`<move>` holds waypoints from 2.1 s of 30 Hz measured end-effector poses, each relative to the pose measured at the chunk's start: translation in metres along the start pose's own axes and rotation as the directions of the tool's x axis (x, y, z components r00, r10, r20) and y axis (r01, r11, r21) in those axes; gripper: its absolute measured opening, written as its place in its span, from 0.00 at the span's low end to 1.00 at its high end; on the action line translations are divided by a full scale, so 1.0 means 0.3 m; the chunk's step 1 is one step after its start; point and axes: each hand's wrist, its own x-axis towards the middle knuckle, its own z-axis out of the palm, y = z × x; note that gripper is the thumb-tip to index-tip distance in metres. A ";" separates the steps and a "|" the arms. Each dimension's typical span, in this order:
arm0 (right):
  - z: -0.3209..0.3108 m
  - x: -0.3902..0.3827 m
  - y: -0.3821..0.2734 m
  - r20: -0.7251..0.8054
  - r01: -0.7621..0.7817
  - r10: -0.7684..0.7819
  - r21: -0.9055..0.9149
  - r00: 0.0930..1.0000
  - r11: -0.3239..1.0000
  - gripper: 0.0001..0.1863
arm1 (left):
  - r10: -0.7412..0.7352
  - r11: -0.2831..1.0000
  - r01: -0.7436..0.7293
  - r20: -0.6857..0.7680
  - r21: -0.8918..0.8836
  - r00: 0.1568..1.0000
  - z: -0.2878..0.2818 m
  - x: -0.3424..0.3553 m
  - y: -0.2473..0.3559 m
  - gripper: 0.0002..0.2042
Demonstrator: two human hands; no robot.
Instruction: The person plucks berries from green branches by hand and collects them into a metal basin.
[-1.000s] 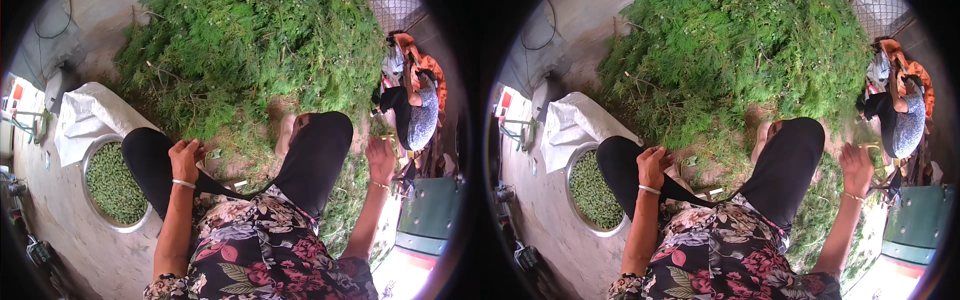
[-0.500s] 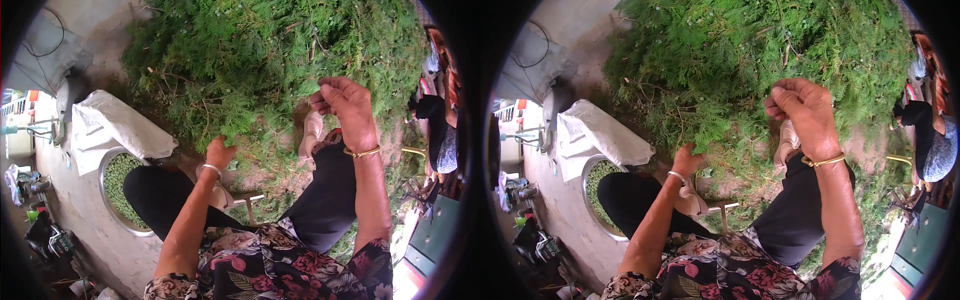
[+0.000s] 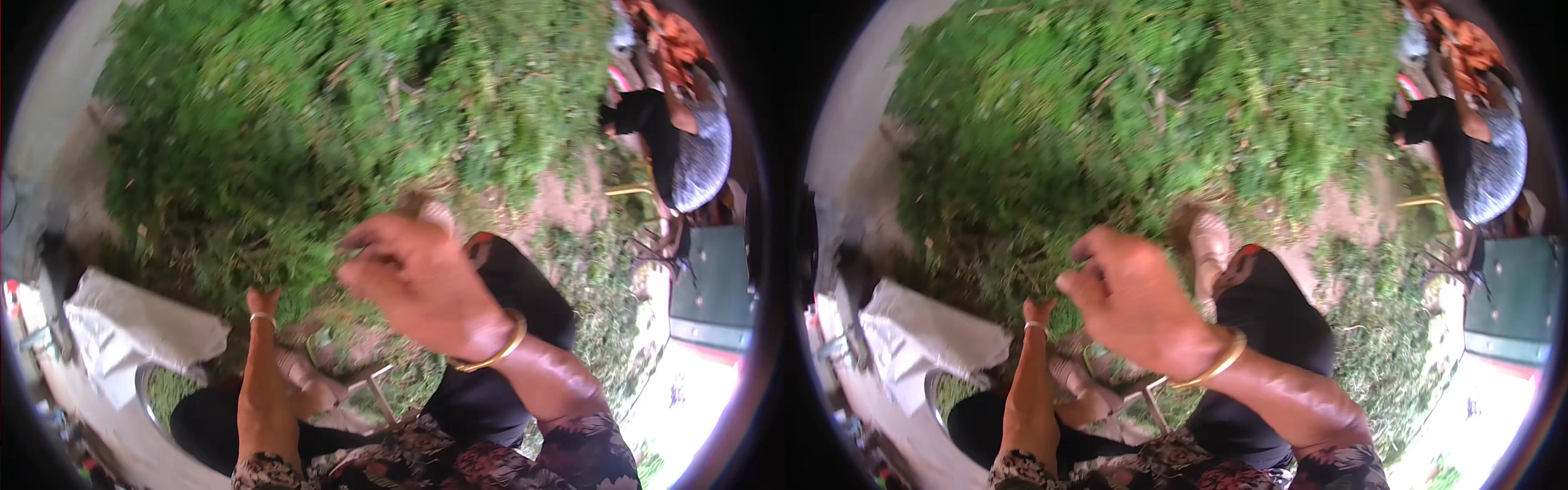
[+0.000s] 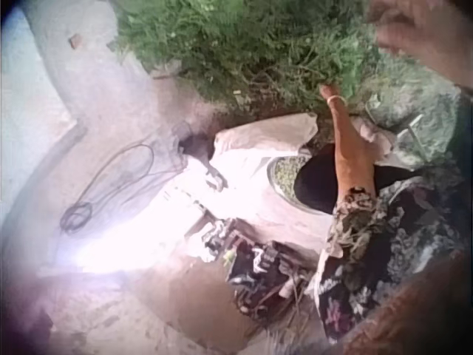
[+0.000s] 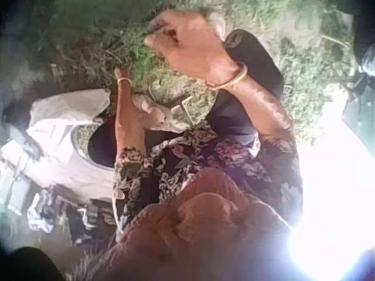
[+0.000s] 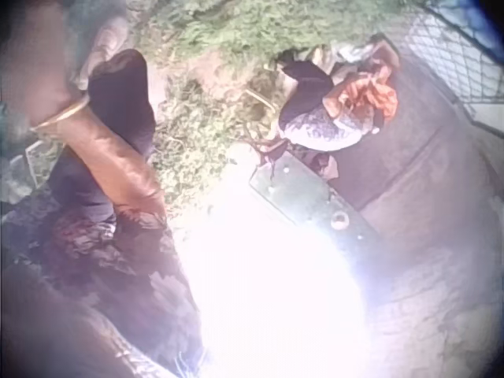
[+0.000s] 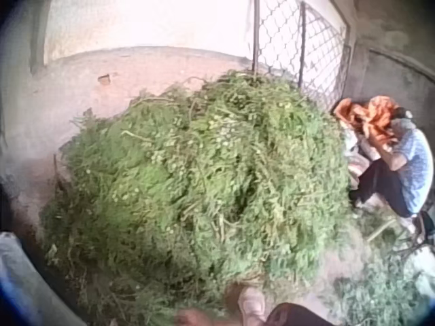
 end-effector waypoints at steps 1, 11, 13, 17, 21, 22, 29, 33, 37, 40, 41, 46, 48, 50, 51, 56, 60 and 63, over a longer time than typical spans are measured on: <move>0.004 0.003 0.005 -0.026 -0.005 0.004 -0.027 1.000 1.000 0.11 | 0.042 0.997 -0.043 0.012 0.057 0.999 0.007 -0.016 0.027 0.17; 0.048 0.032 0.070 -0.101 0.083 -0.109 -0.233 0.989 0.969 0.13 | -0.206 0.634 0.010 -0.157 -0.773 0.966 -0.149 -0.364 0.655 0.08; 0.047 0.037 0.083 -0.110 0.080 -0.128 -0.362 0.986 0.929 0.17 | 0.115 0.559 -0.116 -0.061 -0.821 0.991 -0.245 -0.444 0.739 0.08; 0.051 0.058 0.063 0.029 0.014 0.001 -0.476 1.000 0.879 0.28 | 0.524 0.657 -0.621 -0.334 -0.427 0.784 -0.365 -0.626 0.878 0.05; 0.052 0.060 0.050 0.201 -0.007 0.131 -0.519 0.971 0.855 0.35 | 0.793 0.609 -0.788 -0.109 0.092 0.600 -0.515 -0.739 0.999 0.09; 0.054 0.055 0.053 0.208 0.003 0.128 -0.534 0.970 0.846 0.36 | 0.860 0.510 -0.850 -0.093 0.133 0.502 -0.549 -0.747 1.025 0.10; 0.083 0.062 0.055 0.150 -0.041 0.016 0.163 0.989 0.986 0.24 | 0.901 0.402 -0.886 0.072 0.231 0.427 -0.646 -0.777 1.100 0.16; 0.122 0.086 0.037 -0.046 0.064 -0.068 -0.072 0.997 0.995 0.18 | 0.713 0.701 -0.698 0.152 -0.145 0.684 -0.732 -0.673 1.085 0.18; 0.212 0.069 0.071 -0.099 0.270 -0.302 -0.252 0.948 0.929 0.19 | 0.328 0.744 -0.176 0.123 -0.644 0.937 -0.801 -0.509 1.081 0.17; 0.281 0.062 0.120 0.075 0.499 -0.507 -0.347 0.859 0.794 0.26 | 0.185 0.392 0.136 0.223 -0.910 0.957 -0.802 -0.394 1.072 0.17; 0.298 0.071 0.132 0.140 0.604 -0.589 -0.245 0.796 0.758 0.27 | 0.197 0.243 0.167 0.217 -0.956 0.956 -0.800 -0.361 1.064 0.17; 0.351 0.073 0.132 0.464 0.734 -0.613 -0.606 0.640 0.308 0.40 | 0.716 0.558 -0.745 -0.242 -0.365 0.655 -0.811 -0.285 0.991 0.10; 0.359 0.062 0.106 0.531 0.737 -0.561 -0.634 0.635 0.233 0.38 | 0.431 0.261 -0.212 -0.083 -0.942 0.899 -0.843 -0.256 0.982 0.09; 0.354 0.054 0.074 0.521 0.785 -0.631 -0.569 0.574 0.244 0.34 | 0.308 -0.031 0.083 0.069 -0.996 0.949 -0.883 -0.240 0.976 0.10; 0.344 0.052 0.056 0.492 0.808 -0.699 -0.549 0.519 0.213 0.32 | 0.228 -0.001 0.078 0.076 -0.997 0.971 -0.904 -0.236 0.973 0.10; 0.295 0.059 -0.050 0.107 0.753 -0.793 -0.410 0.600 0.515 0.18 | 0.242 -0.046 0.048 0.035 -0.998 0.970 -0.984 -0.232 0.939 0.11; 0.291 0.041 -0.150 0.041 0.697 -0.718 -0.286 0.695 0.658 0.14 | 0.211 -0.100 0.094 0.071 -0.991 0.975 -1.009 -0.232 0.918 0.13; 0.318 0.017 -0.199 0.175 0.775 -0.763 -0.277 0.622 0.569 0.11 | 0.181 -0.163 0.127 0.097 -0.978 0.979 -0.994 -0.232 0.934 0.12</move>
